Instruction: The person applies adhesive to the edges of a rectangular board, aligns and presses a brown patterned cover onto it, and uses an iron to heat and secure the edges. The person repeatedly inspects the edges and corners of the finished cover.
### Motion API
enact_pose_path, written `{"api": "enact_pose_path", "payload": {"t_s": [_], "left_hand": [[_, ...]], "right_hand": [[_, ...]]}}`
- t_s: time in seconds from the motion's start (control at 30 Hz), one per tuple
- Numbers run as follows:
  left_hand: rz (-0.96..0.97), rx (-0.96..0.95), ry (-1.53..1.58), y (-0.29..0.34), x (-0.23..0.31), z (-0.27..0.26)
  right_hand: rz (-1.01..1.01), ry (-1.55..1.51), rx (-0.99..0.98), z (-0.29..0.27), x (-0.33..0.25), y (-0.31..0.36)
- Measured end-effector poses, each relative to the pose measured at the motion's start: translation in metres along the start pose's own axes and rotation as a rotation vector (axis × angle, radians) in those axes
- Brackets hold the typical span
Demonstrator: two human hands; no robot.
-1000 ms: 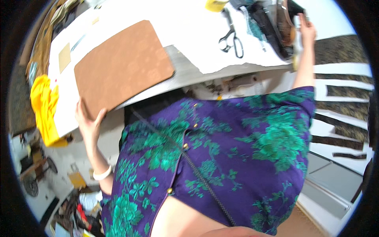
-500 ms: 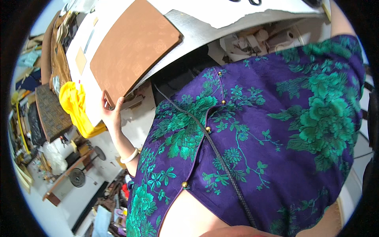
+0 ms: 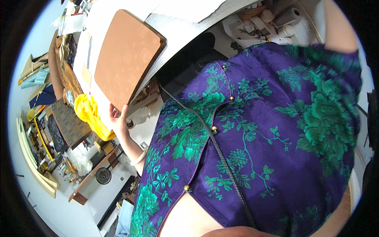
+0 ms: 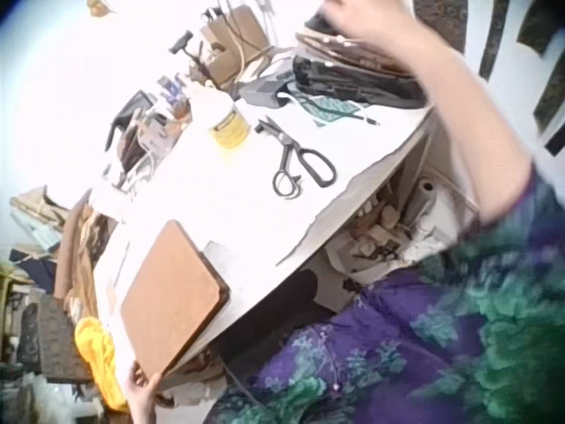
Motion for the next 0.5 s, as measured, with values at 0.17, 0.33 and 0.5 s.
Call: {"api": "enact_pose_path", "payload": {"t_s": [0.17, 0.33, 0.5], "left_hand": [[-0.022, -0.080, 0.041, 0.004, 0.016, -0.001], [0.065, -0.133, 0.087, 0.004, 0.049, 0.018], [0.023, -0.183, 0.050, -0.003, 0.041, 0.003]], "right_hand": [[-0.108, -0.091, -0.232, 0.137, -0.042, 0.035], [-0.012, -0.202, -0.275, 0.174, -0.028, 0.062], [0.099, -0.431, -0.472, 0.140, -0.054, 0.058]]}}
Point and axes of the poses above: each hand's wrist, its own y-axis away from the middle knuckle, its own z-axis out of the palm, x = y × z, the point moved 7 cm from there along -y, towards the middle knuckle, and after that the axes turned 5 degrees about -y, right-handed, at the moved point
